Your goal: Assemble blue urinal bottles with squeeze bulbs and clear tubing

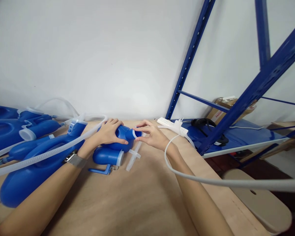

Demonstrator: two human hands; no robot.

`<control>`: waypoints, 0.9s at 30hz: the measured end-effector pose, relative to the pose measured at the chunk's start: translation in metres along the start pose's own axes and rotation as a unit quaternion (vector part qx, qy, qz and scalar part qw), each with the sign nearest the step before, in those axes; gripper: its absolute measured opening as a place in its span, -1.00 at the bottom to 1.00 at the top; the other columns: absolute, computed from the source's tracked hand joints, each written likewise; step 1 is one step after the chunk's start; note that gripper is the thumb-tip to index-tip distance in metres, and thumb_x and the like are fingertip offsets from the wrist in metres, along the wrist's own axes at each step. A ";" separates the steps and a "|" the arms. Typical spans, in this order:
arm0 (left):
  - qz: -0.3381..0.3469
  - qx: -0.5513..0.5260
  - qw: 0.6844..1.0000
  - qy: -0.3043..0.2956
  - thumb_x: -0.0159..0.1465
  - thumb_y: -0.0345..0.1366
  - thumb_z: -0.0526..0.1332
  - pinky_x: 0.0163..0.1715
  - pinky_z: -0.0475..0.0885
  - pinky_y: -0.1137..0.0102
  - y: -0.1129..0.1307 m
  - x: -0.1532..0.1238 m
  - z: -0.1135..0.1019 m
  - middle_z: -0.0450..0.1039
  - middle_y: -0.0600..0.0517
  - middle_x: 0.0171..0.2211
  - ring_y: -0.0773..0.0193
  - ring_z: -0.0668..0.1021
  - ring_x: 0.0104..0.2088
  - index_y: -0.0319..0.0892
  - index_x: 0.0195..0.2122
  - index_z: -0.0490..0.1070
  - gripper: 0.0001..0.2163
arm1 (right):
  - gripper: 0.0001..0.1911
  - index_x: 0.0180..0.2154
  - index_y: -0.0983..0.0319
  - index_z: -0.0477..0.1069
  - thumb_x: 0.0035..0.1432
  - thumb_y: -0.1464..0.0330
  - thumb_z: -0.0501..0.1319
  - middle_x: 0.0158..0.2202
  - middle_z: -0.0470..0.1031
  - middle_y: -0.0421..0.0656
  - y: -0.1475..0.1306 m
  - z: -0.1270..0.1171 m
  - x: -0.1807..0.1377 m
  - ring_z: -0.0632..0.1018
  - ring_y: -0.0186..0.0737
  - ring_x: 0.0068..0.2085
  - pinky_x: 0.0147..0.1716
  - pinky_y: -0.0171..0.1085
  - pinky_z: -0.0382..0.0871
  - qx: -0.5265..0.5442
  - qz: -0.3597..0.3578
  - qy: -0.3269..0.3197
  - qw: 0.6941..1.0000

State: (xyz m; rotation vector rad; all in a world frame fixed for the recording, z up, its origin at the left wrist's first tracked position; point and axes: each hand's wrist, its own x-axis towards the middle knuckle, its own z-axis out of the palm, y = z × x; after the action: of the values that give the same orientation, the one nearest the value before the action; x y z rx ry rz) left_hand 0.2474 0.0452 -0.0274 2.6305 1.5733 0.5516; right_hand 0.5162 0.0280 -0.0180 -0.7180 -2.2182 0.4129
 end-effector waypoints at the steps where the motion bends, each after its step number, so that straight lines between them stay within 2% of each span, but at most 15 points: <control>1: 0.000 0.001 1.000 -0.001 -0.04 0.37 0.37 0.10 0.24 -0.03 0.000 0.000 0.000 0.44 -0.14 0.07 -0.21 0.39 0.11 -0.08 -0.01 0.40 -0.26 | -0.58 0.06 0.00 0.63 0.20 0.07 0.42 -0.03 0.51 -0.03 0.001 0.000 0.000 0.58 -0.03 0.00 -0.03 0.01 0.61 0.004 0.001 0.002 1.000; 7: -0.001 0.004 1.000 -0.006 -0.01 0.37 0.34 0.09 0.25 -0.06 0.002 0.000 -0.001 0.43 -0.16 0.08 -0.22 0.38 0.12 -0.10 -0.02 0.40 -0.27 | -0.58 0.06 0.01 0.64 0.17 0.08 0.45 -0.04 0.48 -0.05 -0.001 0.002 0.000 0.58 -0.09 -0.05 -0.06 -0.05 0.65 0.038 0.017 0.005 0.999; 12: -0.005 0.006 1.000 -0.012 -0.02 0.36 0.36 0.10 0.23 -0.08 0.005 0.001 -0.003 0.42 -0.17 0.06 -0.22 0.39 0.12 -0.12 -0.01 0.40 -0.25 | -0.54 0.04 0.01 0.65 0.12 0.05 0.47 -0.03 0.44 -0.06 -0.001 0.005 -0.001 0.58 -0.10 -0.03 0.04 0.01 0.64 0.081 0.059 0.010 0.995; 27: -0.009 0.011 1.000 -0.012 -0.02 0.36 0.36 0.10 0.23 -0.06 0.006 0.000 -0.002 0.42 -0.18 0.07 -0.20 0.39 0.10 -0.13 0.00 0.40 -0.25 | -0.56 -0.01 0.05 0.66 0.10 0.06 0.48 -0.04 0.45 -0.06 -0.004 0.007 0.000 0.59 -0.08 -0.01 -0.02 -0.03 0.66 0.096 0.071 0.017 0.993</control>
State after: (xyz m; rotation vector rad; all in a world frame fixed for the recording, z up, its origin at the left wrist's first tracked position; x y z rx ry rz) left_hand 0.2517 0.0426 -0.0246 2.6266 1.6044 0.5026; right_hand 0.5097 0.0242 -0.0206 -0.7748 -2.0674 0.6710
